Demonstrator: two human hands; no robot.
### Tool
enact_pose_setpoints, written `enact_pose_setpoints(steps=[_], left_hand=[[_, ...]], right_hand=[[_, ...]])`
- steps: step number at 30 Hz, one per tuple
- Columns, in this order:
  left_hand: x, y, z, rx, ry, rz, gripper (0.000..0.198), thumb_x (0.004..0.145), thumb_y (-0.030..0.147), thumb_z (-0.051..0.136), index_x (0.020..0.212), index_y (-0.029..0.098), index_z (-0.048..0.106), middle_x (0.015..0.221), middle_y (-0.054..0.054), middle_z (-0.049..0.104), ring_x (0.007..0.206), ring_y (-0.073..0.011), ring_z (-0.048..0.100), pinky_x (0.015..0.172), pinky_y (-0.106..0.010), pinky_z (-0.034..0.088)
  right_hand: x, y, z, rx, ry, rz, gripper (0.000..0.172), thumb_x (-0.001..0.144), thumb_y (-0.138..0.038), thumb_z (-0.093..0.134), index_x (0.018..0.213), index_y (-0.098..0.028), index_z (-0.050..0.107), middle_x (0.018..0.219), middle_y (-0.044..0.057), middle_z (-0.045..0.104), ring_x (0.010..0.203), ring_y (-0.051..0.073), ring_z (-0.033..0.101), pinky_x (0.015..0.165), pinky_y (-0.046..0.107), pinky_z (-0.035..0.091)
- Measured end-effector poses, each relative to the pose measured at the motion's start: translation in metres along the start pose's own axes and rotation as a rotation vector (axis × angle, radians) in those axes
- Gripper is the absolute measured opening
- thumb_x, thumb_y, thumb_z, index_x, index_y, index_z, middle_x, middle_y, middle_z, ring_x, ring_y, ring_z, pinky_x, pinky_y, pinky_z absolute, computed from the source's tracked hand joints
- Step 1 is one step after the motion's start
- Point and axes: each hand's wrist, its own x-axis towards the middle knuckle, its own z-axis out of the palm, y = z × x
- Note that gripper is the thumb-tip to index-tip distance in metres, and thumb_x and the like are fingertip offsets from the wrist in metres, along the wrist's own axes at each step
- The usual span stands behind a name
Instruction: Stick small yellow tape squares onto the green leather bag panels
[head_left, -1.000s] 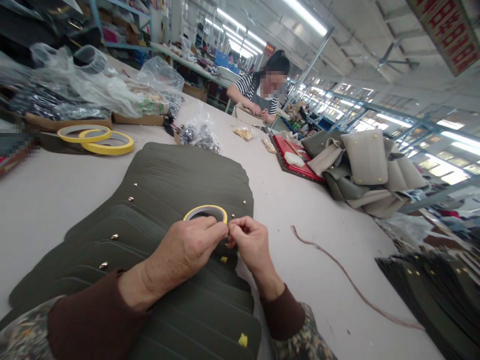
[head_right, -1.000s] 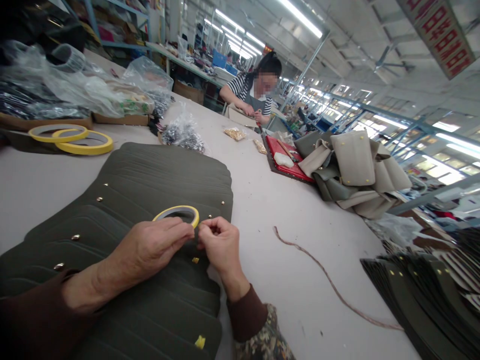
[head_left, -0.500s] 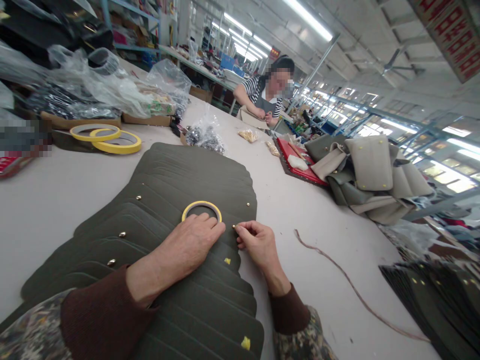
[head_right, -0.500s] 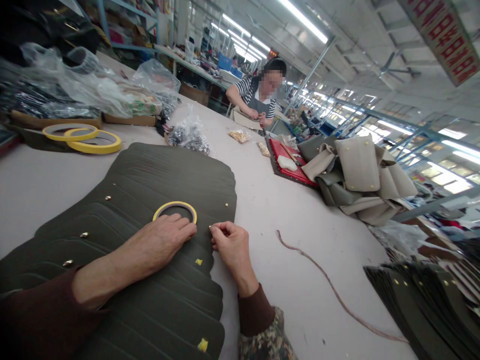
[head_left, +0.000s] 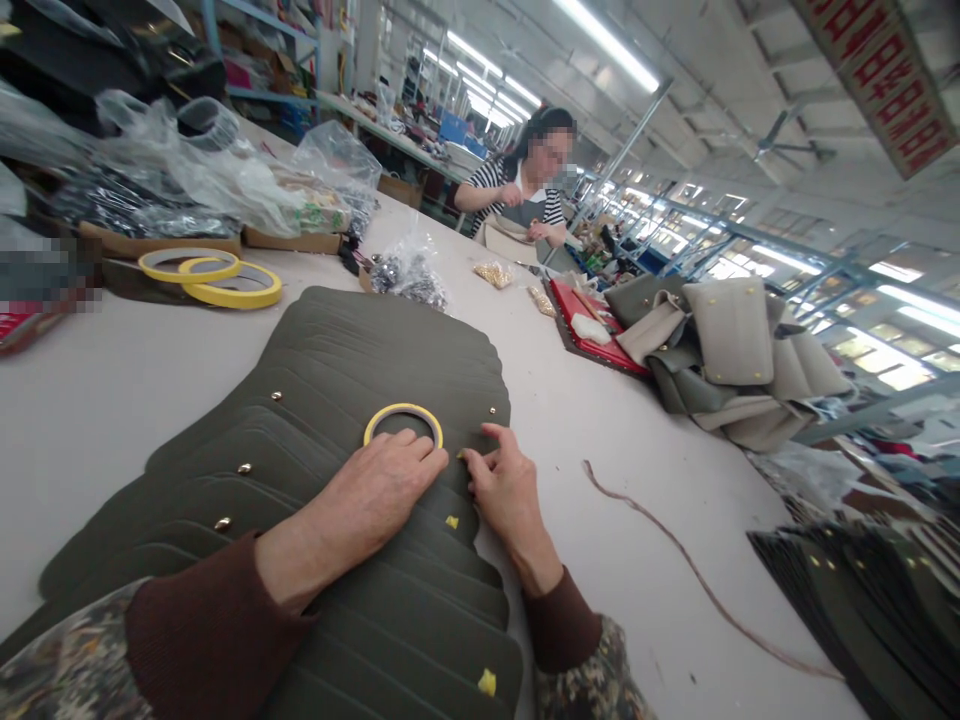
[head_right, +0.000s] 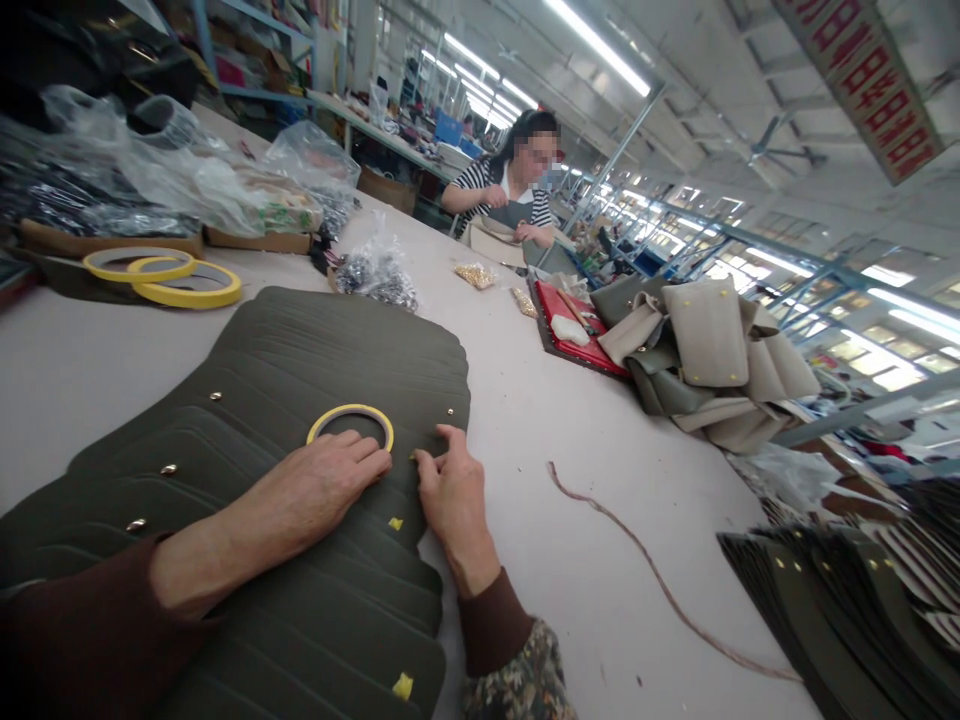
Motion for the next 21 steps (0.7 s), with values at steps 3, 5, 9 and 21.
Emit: enact_pose_setpoints(steps=[3,5,9,21], left_hand=[[-0.001,0.000,0.001,0.000,0.020,0.001,0.015,0.093,0.013,0.046,0.093,0.020,0.059,0.094,-0.006,0.063,0.088,-0.0243,0.056,0.077,-0.039,0.046],[-0.001,-0.001,0.002,0.002,0.025,0.005,0.015,0.092,0.012,0.045,0.094,0.020,0.059,0.094,-0.005,0.063,0.088,-0.0237,0.056,0.076,-0.038,0.046],[-0.001,-0.001,0.005,0.000,0.024,0.013,0.016,0.092,0.012,0.045,0.093,0.020,0.059,0.092,-0.005,0.064,0.087,-0.0242,0.056,0.075,-0.038,0.046],[-0.001,-0.010,0.009,-0.176,0.353,0.035,0.022,0.097,0.018,0.041,0.111,0.022,0.058,0.099,-0.003,0.069,0.089,-0.0167,0.066,0.076,-0.028,0.052]], right_hand=[[-0.006,0.001,-0.004,0.089,-0.008,0.008,0.017,0.088,-0.029,0.055,0.096,-0.018,0.066,0.066,0.000,0.070,0.055,0.015,0.066,0.055,0.024,0.049],[-0.010,0.001,-0.003,-0.013,-0.009,-0.098,0.015,0.087,-0.026,0.057,0.081,-0.018,0.069,0.072,0.004,0.072,0.063,0.017,0.068,0.062,0.026,0.050],[-0.009,0.000,0.005,-0.238,0.021,-0.197,0.018,0.088,-0.020,0.057,0.079,-0.018,0.072,0.077,0.006,0.074,0.069,0.018,0.067,0.068,0.027,0.048],[-0.009,-0.005,-0.015,-0.081,-0.326,-0.089,0.023,0.086,-0.024,0.061,0.066,-0.018,0.072,0.061,0.000,0.068,0.056,0.013,0.060,0.052,0.022,0.038]])
